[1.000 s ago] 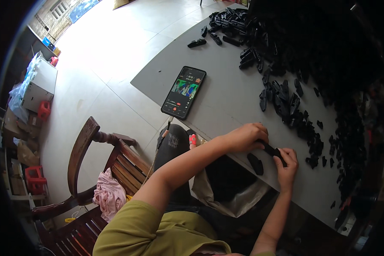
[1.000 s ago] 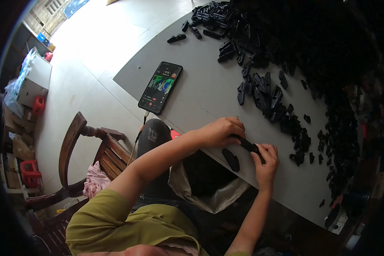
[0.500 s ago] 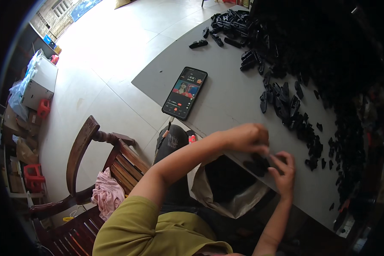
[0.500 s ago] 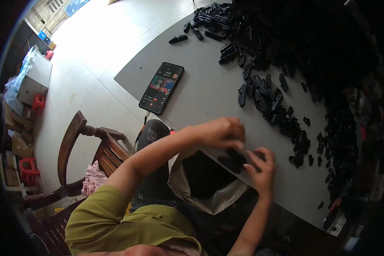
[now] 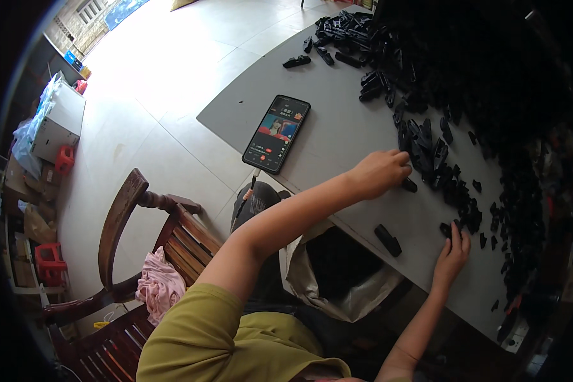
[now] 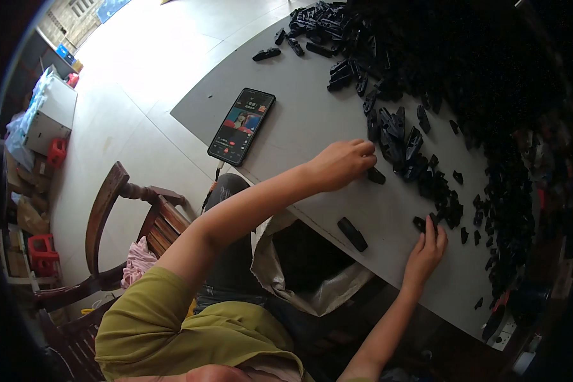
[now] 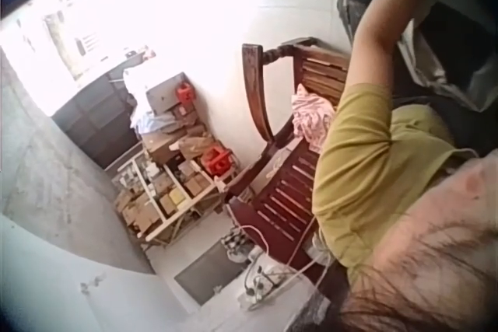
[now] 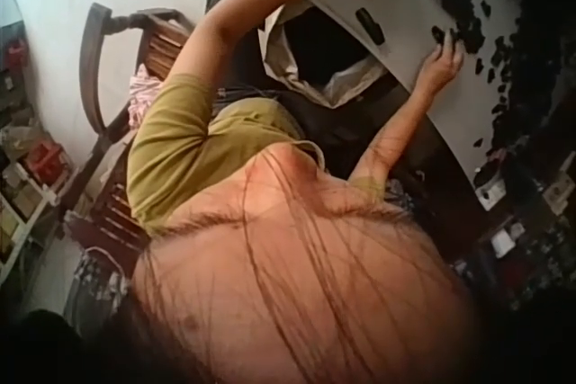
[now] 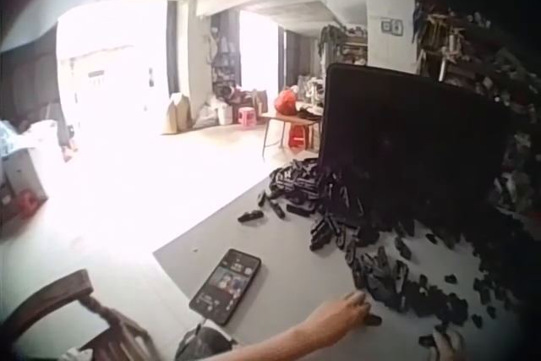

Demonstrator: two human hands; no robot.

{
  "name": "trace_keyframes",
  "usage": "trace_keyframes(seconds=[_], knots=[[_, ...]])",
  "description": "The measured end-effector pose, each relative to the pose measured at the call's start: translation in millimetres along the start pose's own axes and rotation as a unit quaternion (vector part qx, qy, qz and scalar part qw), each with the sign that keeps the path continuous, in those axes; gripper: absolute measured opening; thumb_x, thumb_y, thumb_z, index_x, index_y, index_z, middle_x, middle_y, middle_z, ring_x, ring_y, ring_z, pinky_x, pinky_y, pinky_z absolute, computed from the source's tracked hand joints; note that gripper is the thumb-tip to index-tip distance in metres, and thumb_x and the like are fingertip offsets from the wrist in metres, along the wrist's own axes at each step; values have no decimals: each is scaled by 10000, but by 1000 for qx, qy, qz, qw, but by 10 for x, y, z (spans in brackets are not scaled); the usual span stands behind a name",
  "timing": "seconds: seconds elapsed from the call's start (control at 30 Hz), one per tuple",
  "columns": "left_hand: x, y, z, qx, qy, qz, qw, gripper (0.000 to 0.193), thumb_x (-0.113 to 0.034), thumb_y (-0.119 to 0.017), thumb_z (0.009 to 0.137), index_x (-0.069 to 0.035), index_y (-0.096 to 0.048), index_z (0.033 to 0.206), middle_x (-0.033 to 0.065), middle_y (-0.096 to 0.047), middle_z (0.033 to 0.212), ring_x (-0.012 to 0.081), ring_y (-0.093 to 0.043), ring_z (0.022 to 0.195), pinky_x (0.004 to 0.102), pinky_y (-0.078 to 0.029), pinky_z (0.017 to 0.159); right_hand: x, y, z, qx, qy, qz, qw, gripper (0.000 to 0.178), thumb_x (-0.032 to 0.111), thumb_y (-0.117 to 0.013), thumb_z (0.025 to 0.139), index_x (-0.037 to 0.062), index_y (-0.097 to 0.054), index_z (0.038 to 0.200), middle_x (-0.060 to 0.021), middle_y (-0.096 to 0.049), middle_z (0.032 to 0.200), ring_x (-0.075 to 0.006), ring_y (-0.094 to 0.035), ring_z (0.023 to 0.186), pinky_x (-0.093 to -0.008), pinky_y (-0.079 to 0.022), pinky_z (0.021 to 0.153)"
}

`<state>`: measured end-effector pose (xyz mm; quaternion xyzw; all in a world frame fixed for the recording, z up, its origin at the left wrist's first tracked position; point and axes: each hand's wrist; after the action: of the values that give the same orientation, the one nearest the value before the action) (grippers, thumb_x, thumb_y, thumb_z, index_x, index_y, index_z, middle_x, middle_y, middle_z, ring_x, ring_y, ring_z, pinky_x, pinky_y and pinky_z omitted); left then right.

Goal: Assembling and bagging small black plastic components at a workstation.

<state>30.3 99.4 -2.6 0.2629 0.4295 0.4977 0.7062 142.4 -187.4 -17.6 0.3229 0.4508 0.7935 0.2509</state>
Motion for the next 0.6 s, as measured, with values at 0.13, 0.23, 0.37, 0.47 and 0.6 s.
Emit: trace_keyframes(seconds=[0.13, 0.23, 0.37, 0.47, 0.6], knots=[[-260, 72, -1, 80, 94, -191, 974, 233, -51, -657, 728, -57, -596, 952, 121, -616, 901, 301, -626, 854, 387, -499, 728, 288, 111, 85, 24, 49, 19, 998, 376, 31, -561, 902, 91, -575, 1273, -143, -534, 1121, -293, -579, 993, -364, -482, 809], [-341, 92, -62, 6, 178, -401, 899, 292, -39, -670, 761, -39, -549, 1027, 113, -644, 941, 267, -639, 780, 358, -505, 699, 329, 135, 74, 38, 23, 47, 998, 345, 46, -568, 906, 75, -589, 1249, -125, -544, 1049, -287, -584, 925, -367, -481, 783], [-263, -5, -211, 23, 171, -434, 884, 274, -28, -684, 757, -29, -581, 1010, 113, -651, 1007, 260, -647, 802, 337, -509, 723, 327, 134, 36, 5, 14, 70, 997, 301, 75, -580, 915, 60, -608, 1214, -121, -557, 1009, -272, -591, 893, -372, -476, 767], [-218, -61, -284, 17, 106, -376, 920, 250, -28, -691, 735, -25, -611, 972, 112, -641, 984, 284, -631, 874, 355, -504, 776, 332, 117, 36, -35, 56, 57, 996, 276, 89, -589, 920, 57, -623, 1191, -103, -554, 1001, -247, -586, 858, -361, -479, 748], [-259, -88, -343, -15, 47, -307, 951, 238, -37, -710, 710, -35, -651, 940, 114, -623, 948, 307, -585, 976, 386, -476, 850, 308, 87, 32, -92, 75, 13, 993, 259, 88, -608, 910, 53, -636, 1165, -86, -552, 996, -216, -576, 816, -324, -480, 705]])
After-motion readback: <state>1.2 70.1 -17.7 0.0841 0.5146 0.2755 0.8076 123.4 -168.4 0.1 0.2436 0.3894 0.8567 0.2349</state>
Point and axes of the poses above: each hand's wrist, its own z-axis towards the middle knuckle, its own y-axis out of the back of the hand, x = y × z
